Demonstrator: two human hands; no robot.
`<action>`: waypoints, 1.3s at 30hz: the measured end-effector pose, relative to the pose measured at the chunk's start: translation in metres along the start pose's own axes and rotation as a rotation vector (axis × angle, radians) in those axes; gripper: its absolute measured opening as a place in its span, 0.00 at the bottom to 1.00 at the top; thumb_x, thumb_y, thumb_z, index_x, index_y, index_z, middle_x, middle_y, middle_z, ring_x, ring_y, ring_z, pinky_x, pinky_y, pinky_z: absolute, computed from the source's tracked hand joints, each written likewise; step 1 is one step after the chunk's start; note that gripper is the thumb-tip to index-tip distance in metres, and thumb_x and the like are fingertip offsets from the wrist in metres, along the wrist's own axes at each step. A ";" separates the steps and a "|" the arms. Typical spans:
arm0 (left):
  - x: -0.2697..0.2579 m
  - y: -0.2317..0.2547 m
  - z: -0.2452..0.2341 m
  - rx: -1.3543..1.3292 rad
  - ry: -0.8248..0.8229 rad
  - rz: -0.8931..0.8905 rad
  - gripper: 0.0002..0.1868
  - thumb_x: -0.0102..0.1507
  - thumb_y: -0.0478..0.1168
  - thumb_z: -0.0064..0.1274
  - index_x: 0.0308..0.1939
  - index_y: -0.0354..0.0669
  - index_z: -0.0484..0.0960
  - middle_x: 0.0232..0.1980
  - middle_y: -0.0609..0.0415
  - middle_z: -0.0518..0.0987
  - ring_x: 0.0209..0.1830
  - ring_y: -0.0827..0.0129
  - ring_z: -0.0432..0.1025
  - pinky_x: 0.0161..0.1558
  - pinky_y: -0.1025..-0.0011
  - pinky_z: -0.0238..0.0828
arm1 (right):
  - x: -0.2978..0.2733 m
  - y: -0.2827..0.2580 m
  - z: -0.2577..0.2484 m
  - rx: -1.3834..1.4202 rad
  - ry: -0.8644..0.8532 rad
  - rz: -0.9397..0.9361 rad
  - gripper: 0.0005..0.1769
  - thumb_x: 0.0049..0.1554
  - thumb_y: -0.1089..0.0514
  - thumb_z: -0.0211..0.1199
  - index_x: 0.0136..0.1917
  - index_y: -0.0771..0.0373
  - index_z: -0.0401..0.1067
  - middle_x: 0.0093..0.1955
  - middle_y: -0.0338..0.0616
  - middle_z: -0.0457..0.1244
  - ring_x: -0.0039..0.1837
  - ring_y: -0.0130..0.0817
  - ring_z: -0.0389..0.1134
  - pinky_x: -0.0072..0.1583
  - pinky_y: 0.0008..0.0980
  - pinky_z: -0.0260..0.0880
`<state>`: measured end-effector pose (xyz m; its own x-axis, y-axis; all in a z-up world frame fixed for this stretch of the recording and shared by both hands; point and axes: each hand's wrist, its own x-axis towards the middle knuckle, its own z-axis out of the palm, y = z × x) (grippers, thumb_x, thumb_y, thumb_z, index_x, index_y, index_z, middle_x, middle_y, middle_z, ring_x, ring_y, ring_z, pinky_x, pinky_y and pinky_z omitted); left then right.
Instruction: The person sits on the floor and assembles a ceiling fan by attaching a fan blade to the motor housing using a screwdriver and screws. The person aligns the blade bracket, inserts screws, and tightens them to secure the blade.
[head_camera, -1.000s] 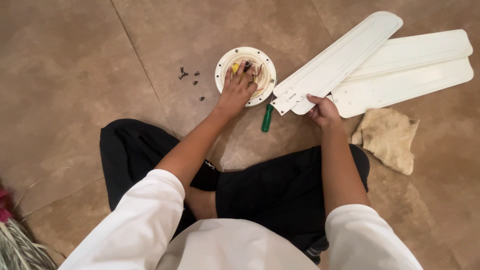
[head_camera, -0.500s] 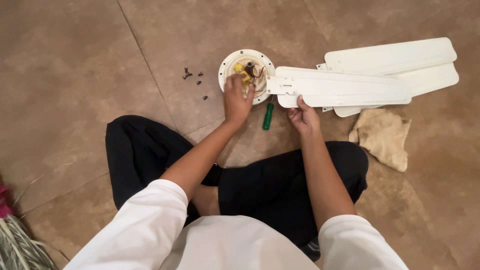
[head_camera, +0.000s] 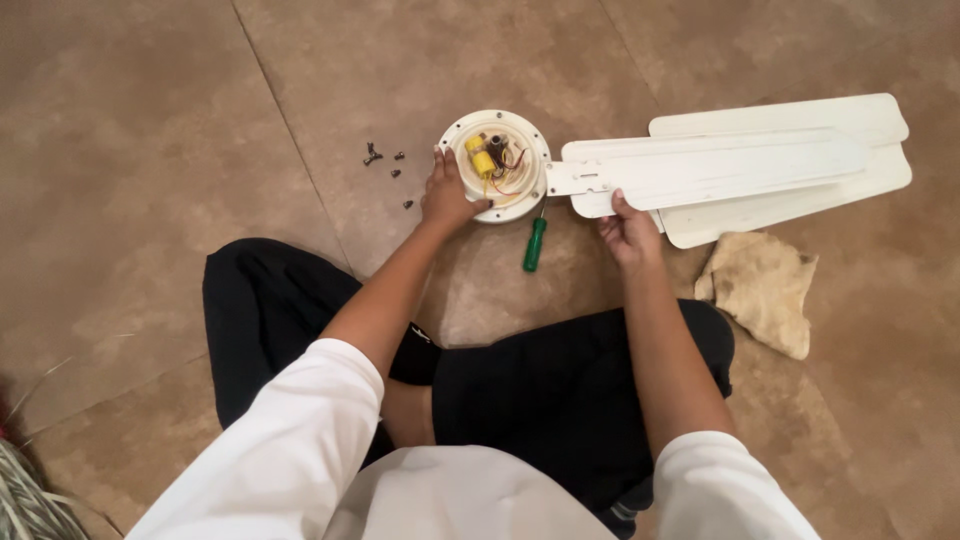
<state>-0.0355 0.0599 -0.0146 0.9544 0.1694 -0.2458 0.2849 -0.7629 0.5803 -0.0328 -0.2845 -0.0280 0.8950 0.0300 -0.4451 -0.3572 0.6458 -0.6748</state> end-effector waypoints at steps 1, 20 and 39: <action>0.000 0.000 -0.006 0.027 -0.036 -0.010 0.71 0.45 0.59 0.73 0.80 0.43 0.42 0.85 0.46 0.40 0.79 0.46 0.53 0.69 0.49 0.61 | 0.004 -0.004 0.000 -0.009 -0.006 -0.011 0.19 0.61 0.60 0.66 0.64 0.61 0.68 0.54 0.43 0.68 0.46 0.30 0.70 0.42 0.26 0.70; 0.009 -0.003 -0.013 0.049 -0.028 0.093 0.78 0.40 0.61 0.78 0.81 0.45 0.40 0.85 0.49 0.37 0.82 0.42 0.45 0.74 0.47 0.50 | 0.065 0.040 -0.010 0.123 0.114 -0.030 0.17 0.62 0.60 0.66 0.63 0.63 0.70 0.54 0.46 0.69 0.49 0.35 0.70 0.45 0.31 0.72; 0.010 0.008 -0.027 0.106 -0.109 0.066 0.79 0.39 0.57 0.79 0.82 0.50 0.38 0.86 0.55 0.35 0.82 0.43 0.44 0.72 0.39 0.49 | 0.060 0.038 -0.011 -0.105 0.196 0.057 0.18 0.60 0.53 0.68 0.61 0.60 0.72 0.51 0.41 0.69 0.46 0.33 0.68 0.48 0.31 0.74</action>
<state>-0.0215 0.0724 0.0085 0.9537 0.0526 -0.2961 0.2055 -0.8329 0.5138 0.0041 -0.2664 -0.0865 0.8069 -0.0912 -0.5836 -0.4411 0.5641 -0.6980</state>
